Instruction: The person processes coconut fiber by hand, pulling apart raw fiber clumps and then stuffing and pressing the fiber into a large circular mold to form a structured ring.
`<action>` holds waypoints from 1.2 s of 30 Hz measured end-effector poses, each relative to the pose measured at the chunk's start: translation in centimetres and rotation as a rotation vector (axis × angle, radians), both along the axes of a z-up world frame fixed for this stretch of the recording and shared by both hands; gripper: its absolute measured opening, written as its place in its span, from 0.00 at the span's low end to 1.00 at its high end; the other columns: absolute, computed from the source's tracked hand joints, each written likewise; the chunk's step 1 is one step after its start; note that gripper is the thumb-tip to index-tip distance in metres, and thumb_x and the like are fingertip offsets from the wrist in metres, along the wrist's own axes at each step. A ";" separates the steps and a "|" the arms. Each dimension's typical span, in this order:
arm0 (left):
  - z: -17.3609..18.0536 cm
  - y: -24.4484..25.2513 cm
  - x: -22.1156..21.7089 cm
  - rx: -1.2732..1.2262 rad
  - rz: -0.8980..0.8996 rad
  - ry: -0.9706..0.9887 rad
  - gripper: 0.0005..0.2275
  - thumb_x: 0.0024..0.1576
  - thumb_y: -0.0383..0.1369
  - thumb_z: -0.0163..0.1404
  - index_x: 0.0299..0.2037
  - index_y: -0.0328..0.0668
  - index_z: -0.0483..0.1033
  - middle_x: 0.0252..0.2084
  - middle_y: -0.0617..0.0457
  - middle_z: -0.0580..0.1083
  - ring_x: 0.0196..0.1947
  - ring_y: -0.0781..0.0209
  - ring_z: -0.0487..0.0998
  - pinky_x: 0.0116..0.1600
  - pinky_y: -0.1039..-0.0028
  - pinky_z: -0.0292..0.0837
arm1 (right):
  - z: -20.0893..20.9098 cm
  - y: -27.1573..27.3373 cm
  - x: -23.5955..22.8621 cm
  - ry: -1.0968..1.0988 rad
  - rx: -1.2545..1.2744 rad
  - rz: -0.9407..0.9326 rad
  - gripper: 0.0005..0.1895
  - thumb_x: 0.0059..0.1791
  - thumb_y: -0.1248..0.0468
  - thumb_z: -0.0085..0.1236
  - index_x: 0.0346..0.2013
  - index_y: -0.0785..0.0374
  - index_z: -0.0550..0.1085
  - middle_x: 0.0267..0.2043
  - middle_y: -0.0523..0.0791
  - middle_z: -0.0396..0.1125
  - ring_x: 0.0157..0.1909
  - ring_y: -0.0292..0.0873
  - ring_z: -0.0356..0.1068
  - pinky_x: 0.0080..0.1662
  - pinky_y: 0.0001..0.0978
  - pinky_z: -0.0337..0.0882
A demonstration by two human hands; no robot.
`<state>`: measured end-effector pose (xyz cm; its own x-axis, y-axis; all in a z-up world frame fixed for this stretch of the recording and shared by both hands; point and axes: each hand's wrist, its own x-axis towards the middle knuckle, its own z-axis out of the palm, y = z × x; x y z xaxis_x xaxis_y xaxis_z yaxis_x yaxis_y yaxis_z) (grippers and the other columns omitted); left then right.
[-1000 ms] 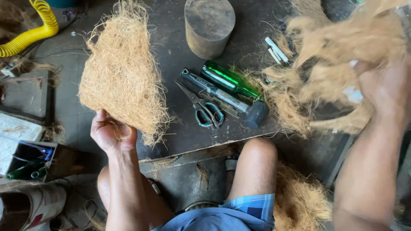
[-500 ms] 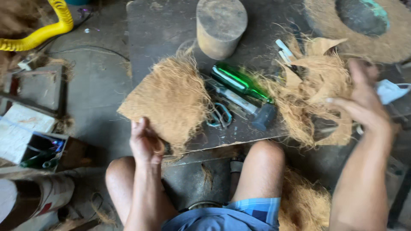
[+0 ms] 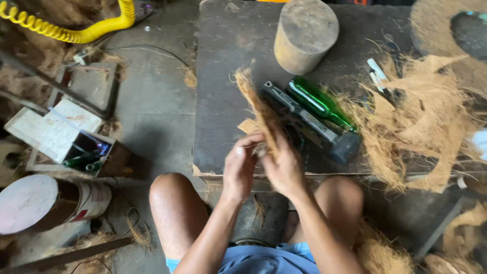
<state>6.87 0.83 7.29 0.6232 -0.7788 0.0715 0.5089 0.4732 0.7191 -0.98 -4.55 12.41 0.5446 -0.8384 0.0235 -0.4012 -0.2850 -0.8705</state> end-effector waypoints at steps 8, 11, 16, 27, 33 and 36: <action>3.4 0.2 1.3 0.409 0.045 -0.699 0.29 0.52 0.32 0.57 0.64 0.34 0.61 0.65 0.30 0.58 0.67 0.27 0.58 0.67 0.39 0.52 | -1.0 0.0 -1.2 -0.415 0.625 -0.316 0.44 0.49 0.38 0.45 0.70 0.65 0.56 0.72 0.58 0.51 0.70 0.55 0.53 0.66 0.55 0.55; -0.2 -0.8 1.2 0.454 0.109 -0.873 0.22 0.50 0.29 0.60 0.55 0.40 0.69 0.52 0.40 0.68 0.55 0.37 0.70 0.58 0.51 0.65 | -7.8 -4.6 -4.3 -0.674 0.790 -0.482 0.39 0.47 0.41 0.53 0.67 0.59 0.63 0.67 0.52 0.60 0.65 0.50 0.62 0.67 0.49 0.58; -4.0 -1.1 3.2 0.473 0.111 -0.996 0.12 0.48 0.21 0.58 0.40 0.47 0.79 0.36 0.53 0.75 0.40 0.54 0.79 0.47 0.67 0.75 | -0.8 -3.7 -4.0 -0.887 0.928 -0.647 0.29 0.45 0.44 0.58 0.55 0.57 0.75 0.54 0.50 0.72 0.50 0.48 0.75 0.56 0.46 0.73; -2.7 -2.0 10.4 0.488 0.627 -1.029 0.10 0.50 0.17 0.56 0.35 0.45 0.75 0.33 0.51 0.70 0.36 0.50 0.76 0.40 0.68 0.75 | 2.6 -8.9 -12.2 -1.076 0.491 -0.658 0.25 0.39 0.57 0.69 0.50 0.54 0.79 0.51 0.49 0.75 0.53 0.50 0.78 0.61 0.49 0.77; 0.3 -6.6 10.0 0.373 0.801 -1.096 0.09 0.52 0.14 0.46 0.35 0.40 0.71 0.36 0.50 0.69 0.34 0.58 0.67 0.37 0.71 0.64 | 2.0 -11.9 -19.0 -1.124 0.203 -0.817 0.22 0.36 0.65 0.68 0.45 0.61 0.80 0.49 0.45 0.76 0.57 0.49 0.77 0.62 0.48 0.79; -2.9 -9.5 11.6 0.568 0.730 -1.065 0.05 0.57 0.30 0.54 0.41 0.43 0.75 0.40 0.51 0.70 0.35 0.55 0.74 0.43 0.66 0.71 | 3.5 -11.9 -22.0 -1.137 0.162 -0.797 0.35 0.29 0.58 0.74 0.50 0.62 0.77 0.55 0.50 0.74 0.61 0.55 0.75 0.60 0.51 0.80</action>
